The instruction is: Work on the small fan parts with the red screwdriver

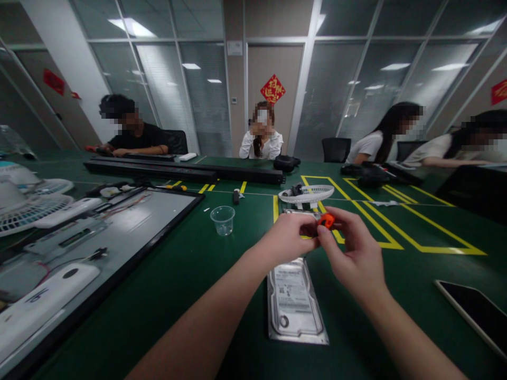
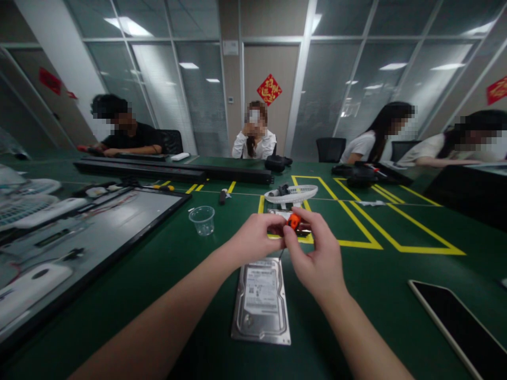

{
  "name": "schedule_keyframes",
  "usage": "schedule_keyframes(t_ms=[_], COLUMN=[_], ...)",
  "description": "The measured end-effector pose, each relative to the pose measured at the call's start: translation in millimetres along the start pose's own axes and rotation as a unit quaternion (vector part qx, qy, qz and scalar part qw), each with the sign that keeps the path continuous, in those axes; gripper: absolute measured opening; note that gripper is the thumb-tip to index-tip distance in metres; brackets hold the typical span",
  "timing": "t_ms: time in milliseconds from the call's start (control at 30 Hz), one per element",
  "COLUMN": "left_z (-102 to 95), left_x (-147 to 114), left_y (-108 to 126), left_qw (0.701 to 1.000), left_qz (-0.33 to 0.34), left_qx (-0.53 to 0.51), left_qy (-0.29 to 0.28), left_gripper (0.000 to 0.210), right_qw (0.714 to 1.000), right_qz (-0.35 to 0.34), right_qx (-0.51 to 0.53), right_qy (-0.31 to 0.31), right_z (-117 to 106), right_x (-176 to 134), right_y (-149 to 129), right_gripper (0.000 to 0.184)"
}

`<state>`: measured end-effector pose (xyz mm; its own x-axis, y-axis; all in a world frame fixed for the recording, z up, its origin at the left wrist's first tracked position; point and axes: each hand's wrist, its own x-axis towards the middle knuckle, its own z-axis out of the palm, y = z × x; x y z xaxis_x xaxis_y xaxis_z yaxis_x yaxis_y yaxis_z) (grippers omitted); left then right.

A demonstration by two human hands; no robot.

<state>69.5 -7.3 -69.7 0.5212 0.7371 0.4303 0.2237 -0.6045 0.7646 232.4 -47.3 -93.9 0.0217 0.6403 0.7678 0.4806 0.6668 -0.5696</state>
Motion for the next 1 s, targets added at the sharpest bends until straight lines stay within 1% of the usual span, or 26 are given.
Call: schedule_keyframes(t_ms=[100,300,400,500,733,867,1000], left_z=[0.6,1.6,0.1,-0.7,0.2,-1.7,-0.9], left_x=[0.0,0.1,0.2,0.2,-0.1,-0.1,0.1], left_y=[1.3,-2.9,-2.9,-1.3,-3.2,-0.3,1.5], left_qw=[1.0,0.999,0.998,0.998,1.0,1.0,1.0], left_qz=[0.001,0.004,0.012,0.011,-0.008,-0.001,0.009], left_qx=[-0.011,-0.038,-0.051,-0.059,-0.018,-0.014,-0.018], left_qy=[-0.003,0.036,0.02,0.001,0.02,0.006,-0.003], left_gripper=[0.011,0.009,0.004,0.007,0.011,0.006,0.01], right_qw=[1.0,1.0,1.0,1.0,1.0,1.0,1.0], right_qz=[0.003,-0.004,-0.005,0.001,-0.004,0.0,0.007], right_qx=[0.013,-0.019,-0.011,-0.002,-0.02,-0.003,0.013], right_qy=[-0.007,0.012,0.006,-0.004,0.011,0.005,-0.006], right_z=[-0.1,0.8,0.9,0.4,0.1,0.1,0.5], right_x=[-1.2,0.5,1.3,1.0,1.4,0.5,-1.1], right_y=[0.1,2.1,0.5,-1.3,1.6,0.6,0.1], right_gripper=[0.039,0.038,0.039,0.039,0.035,0.037,0.039])
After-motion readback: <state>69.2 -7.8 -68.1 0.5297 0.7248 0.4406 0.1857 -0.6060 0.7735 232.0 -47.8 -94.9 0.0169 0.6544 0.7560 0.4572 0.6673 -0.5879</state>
